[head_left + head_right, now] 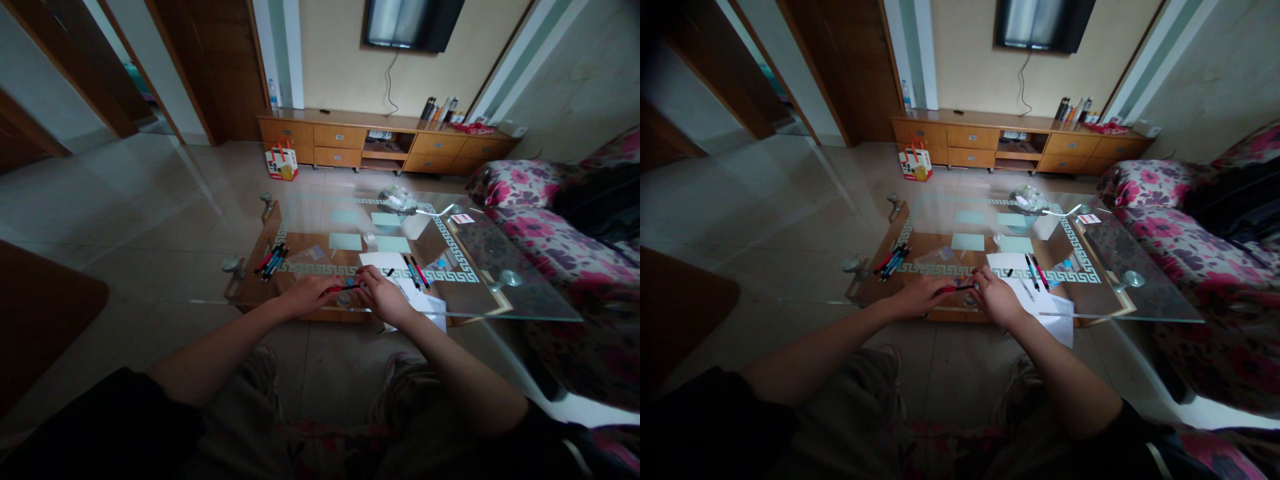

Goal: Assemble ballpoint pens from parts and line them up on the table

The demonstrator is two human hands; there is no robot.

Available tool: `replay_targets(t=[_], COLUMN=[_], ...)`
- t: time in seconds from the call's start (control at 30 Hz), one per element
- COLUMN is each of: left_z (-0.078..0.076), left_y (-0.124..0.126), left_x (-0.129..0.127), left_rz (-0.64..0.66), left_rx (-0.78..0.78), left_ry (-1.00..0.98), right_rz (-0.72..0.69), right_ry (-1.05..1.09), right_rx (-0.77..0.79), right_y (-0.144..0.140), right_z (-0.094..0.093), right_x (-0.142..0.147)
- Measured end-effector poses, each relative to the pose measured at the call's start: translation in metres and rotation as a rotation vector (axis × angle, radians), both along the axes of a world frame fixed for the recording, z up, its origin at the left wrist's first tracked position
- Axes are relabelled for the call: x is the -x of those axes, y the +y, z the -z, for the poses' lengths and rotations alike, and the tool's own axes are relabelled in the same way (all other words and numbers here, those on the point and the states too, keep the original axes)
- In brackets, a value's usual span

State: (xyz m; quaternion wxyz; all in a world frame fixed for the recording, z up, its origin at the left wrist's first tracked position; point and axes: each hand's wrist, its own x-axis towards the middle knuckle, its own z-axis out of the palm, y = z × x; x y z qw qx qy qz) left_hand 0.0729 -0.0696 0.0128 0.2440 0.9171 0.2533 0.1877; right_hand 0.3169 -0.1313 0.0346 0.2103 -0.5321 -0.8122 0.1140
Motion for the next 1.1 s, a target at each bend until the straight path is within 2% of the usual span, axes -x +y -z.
replay_targets(t=[0.13, 0.27, 0.4, 0.67, 0.9, 1.1], left_z=[-0.002, -0.007, -0.009, -0.002, -0.006, -0.006], left_y=[0.000, -0.002, -0.002, 0.000, -0.001, -0.002], left_x=[0.000, -0.001, -0.001, 0.000, 0.000, 0.000], left_rz=[-0.011, -0.004, 0.009, -0.024, -0.052, -0.064], left_rx=[0.014, 0.026, 0.020, -0.001, 0.006, 0.017], left_ry=[0.006, 0.004, -0.008, 0.021, 0.063, 0.062], right_rz=[0.005, 0.137, 0.200, 0.313, 0.377, 0.423], right_ry=[0.306, 0.672, 0.860, 1.023, 1.166, 1.209], right_rx=[0.059, 0.237, 0.389, 0.432, 0.492, 0.496], right_y=[0.004, 0.009, 0.011, 0.011, 0.008, 0.009], right_z=[0.005, 0.010, 0.010, 0.004, -0.006, -0.006], right_x=[0.001, 0.006, 0.007, 0.006, 0.007, 0.006])
